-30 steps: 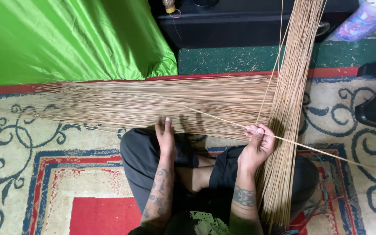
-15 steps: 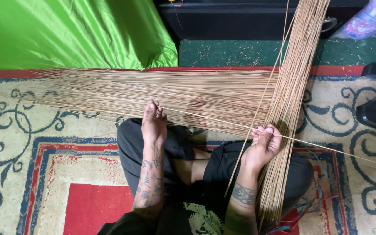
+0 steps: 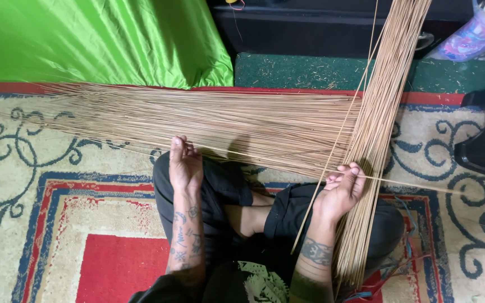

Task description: Weaving thin wooden sticks together to form a mat or broom.

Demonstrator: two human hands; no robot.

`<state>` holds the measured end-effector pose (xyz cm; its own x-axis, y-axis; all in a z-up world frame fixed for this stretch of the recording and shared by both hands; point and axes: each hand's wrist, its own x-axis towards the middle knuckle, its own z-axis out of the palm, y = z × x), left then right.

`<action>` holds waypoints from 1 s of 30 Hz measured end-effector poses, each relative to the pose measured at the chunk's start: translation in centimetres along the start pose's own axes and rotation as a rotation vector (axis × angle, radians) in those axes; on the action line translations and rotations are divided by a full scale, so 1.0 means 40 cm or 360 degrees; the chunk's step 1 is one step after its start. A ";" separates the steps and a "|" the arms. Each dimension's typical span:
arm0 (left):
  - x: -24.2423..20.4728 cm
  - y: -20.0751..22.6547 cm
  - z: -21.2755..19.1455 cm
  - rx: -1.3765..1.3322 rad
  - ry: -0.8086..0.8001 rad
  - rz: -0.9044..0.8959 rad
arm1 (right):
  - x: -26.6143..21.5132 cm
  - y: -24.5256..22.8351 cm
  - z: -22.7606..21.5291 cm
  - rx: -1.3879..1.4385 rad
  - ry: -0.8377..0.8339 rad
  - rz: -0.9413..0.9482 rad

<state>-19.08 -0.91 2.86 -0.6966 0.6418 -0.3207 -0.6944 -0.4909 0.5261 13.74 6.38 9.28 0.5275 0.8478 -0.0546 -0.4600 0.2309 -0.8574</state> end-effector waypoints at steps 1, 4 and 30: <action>-0.023 -0.020 0.029 -0.0004 0.0000 -0.0004 | -0.012 0.004 0.010 -0.0003 -0.0001 -0.0005; -0.093 -0.083 0.109 0.0031 -0.0052 -0.0149 | -0.049 0.017 0.042 -0.0019 -0.0225 0.0118; -0.311 -0.217 0.212 0.0280 -0.0624 -0.0467 | -0.116 0.173 0.009 -0.0016 -0.0405 0.0188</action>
<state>-2.88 0.36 8.95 -0.3338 0.9265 -0.1735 -0.7863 -0.1722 0.5934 7.85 4.20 3.80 0.2738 0.9614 -0.0257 -0.4998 0.1194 -0.8579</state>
